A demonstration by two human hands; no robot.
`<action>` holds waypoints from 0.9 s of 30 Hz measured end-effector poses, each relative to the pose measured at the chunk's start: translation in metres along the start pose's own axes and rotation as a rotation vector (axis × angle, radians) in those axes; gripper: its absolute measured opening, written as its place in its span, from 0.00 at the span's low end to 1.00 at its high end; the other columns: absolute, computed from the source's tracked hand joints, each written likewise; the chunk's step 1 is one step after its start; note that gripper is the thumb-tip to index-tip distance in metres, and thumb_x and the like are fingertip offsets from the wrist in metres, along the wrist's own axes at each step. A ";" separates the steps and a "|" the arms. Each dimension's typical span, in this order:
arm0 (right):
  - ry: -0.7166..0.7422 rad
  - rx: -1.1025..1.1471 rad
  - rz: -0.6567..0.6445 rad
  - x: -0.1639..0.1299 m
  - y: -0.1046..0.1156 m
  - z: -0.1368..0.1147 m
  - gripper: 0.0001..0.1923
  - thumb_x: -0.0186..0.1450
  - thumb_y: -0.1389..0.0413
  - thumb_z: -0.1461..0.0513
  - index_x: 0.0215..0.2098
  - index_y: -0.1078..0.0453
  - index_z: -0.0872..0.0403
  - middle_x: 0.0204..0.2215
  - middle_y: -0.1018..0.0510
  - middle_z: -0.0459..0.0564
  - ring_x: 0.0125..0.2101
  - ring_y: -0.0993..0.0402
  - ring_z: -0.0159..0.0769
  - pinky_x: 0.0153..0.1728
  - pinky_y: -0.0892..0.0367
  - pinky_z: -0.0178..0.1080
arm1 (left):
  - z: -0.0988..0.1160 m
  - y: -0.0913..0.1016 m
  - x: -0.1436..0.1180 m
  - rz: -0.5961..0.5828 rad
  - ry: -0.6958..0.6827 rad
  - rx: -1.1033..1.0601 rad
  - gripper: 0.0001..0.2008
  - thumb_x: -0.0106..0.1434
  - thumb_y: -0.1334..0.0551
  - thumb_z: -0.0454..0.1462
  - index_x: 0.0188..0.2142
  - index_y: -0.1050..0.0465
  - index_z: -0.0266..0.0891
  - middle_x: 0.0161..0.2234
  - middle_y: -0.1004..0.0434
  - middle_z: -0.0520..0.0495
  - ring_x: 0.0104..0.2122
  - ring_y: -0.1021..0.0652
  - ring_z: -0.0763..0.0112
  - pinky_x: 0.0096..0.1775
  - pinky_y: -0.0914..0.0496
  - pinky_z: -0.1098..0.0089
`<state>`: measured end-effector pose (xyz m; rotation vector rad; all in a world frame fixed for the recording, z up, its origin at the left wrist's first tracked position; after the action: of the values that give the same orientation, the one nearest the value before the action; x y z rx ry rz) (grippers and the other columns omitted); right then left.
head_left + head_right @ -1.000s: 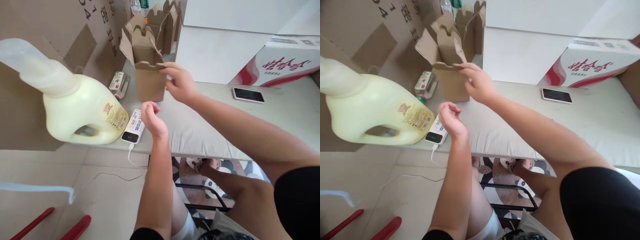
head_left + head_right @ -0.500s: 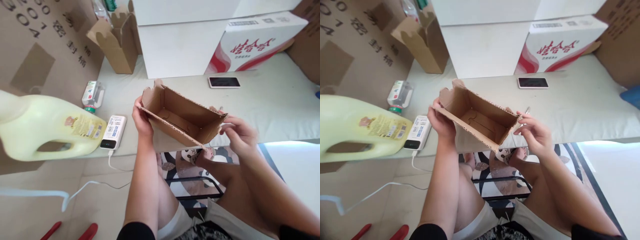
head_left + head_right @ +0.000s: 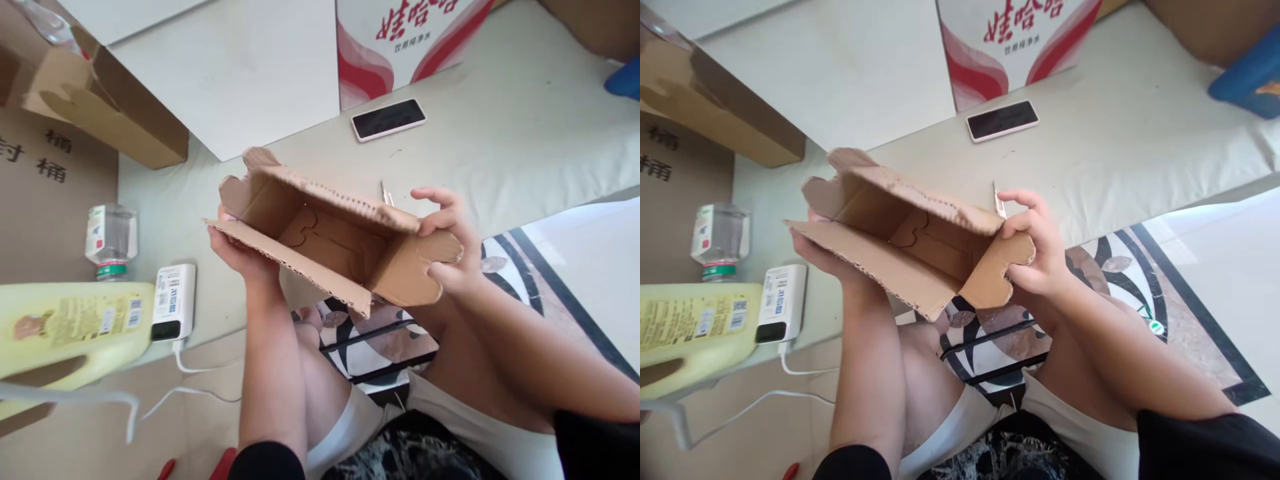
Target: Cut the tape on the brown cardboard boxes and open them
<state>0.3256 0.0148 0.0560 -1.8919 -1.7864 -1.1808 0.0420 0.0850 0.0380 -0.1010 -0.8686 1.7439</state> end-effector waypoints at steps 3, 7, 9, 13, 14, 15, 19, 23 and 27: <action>-0.017 -0.046 -0.014 0.001 0.007 0.003 0.18 0.65 0.46 0.44 0.42 0.28 0.45 0.55 0.26 0.54 0.58 0.30 0.56 0.59 0.35 0.63 | -0.003 -0.002 -0.002 -0.022 -0.001 0.025 0.30 0.67 0.55 0.62 0.33 0.30 0.42 0.38 0.26 0.45 0.42 0.25 0.62 0.50 0.29 0.60; -0.121 -0.063 -0.005 -0.002 0.006 0.010 0.24 0.71 0.54 0.45 0.61 0.32 0.40 0.60 0.30 0.51 0.60 0.31 0.52 0.61 0.35 0.61 | 0.002 -0.001 -0.005 -0.020 -0.042 0.164 0.34 0.68 0.55 0.60 0.38 0.21 0.39 0.42 0.20 0.42 0.47 0.23 0.58 0.54 0.31 0.57; -0.169 -0.082 0.017 -0.005 0.002 0.015 0.25 0.72 0.55 0.46 0.65 0.35 0.39 0.60 0.31 0.50 0.60 0.32 0.50 0.61 0.34 0.60 | 0.007 0.001 -0.007 0.000 -0.077 0.256 0.32 0.68 0.52 0.59 0.35 0.19 0.38 0.41 0.19 0.41 0.48 0.22 0.57 0.55 0.32 0.57; -0.248 -0.034 0.013 -0.008 -0.013 0.022 0.27 0.72 0.50 0.49 0.69 0.44 0.35 0.65 0.34 0.46 0.65 0.36 0.46 0.65 0.37 0.56 | 0.010 0.004 -0.007 0.004 -0.098 0.388 0.24 0.65 0.42 0.56 0.29 0.23 0.39 0.38 0.21 0.45 0.45 0.23 0.63 0.53 0.31 0.62; -0.262 0.044 0.010 -0.008 -0.017 0.022 0.29 0.73 0.50 0.50 0.70 0.50 0.31 0.65 0.33 0.44 0.65 0.35 0.44 0.65 0.36 0.55 | 0.009 0.006 -0.007 0.014 -0.097 0.433 0.22 0.64 0.40 0.55 0.29 0.24 0.40 0.36 0.23 0.47 0.41 0.23 0.65 0.50 0.31 0.63; -0.274 0.138 0.008 -0.008 -0.021 0.022 0.31 0.73 0.51 0.51 0.71 0.56 0.27 0.64 0.32 0.42 0.64 0.33 0.42 0.64 0.34 0.55 | 0.007 0.009 -0.006 0.027 -0.094 0.478 0.21 0.64 0.39 0.55 0.29 0.26 0.40 0.33 0.25 0.49 0.38 0.24 0.67 0.47 0.30 0.64; -0.331 0.343 0.031 -0.009 -0.028 0.024 0.24 0.73 0.49 0.54 0.65 0.44 0.28 0.58 0.26 0.40 0.60 0.28 0.41 0.64 0.34 0.56 | 0.005 0.016 -0.003 0.044 -0.105 0.572 0.20 0.61 0.34 0.54 0.31 0.31 0.40 0.28 0.34 0.53 0.29 0.30 0.73 0.39 0.32 0.69; -0.380 0.316 0.039 -0.010 -0.028 0.030 0.18 0.69 0.49 0.44 0.46 0.27 0.43 0.58 0.25 0.48 0.63 0.32 0.51 0.65 0.37 0.61 | 0.005 0.015 -0.002 0.007 -0.097 0.575 0.22 0.58 0.32 0.54 0.41 0.30 0.42 0.36 0.30 0.51 0.37 0.26 0.70 0.47 0.31 0.66; -0.399 0.332 0.031 -0.011 -0.029 0.031 0.22 0.66 0.48 0.39 0.45 0.29 0.43 0.56 0.25 0.51 0.58 0.27 0.52 0.60 0.31 0.60 | 0.005 0.013 -0.001 -0.038 -0.078 0.565 0.22 0.58 0.32 0.52 0.46 0.29 0.45 0.41 0.28 0.48 0.44 0.25 0.64 0.54 0.32 0.62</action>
<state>0.3112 0.0340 0.0194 -2.0359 -1.9866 -0.4716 0.0295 0.0805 0.0330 0.3565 -0.4017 1.9029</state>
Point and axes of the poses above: each hand's wrist, its own x-axis towards the middle knuckle, its own y-axis out of the back of the hand, z = x × y, the point moved 6 cm from there along x, towards the middle knuckle
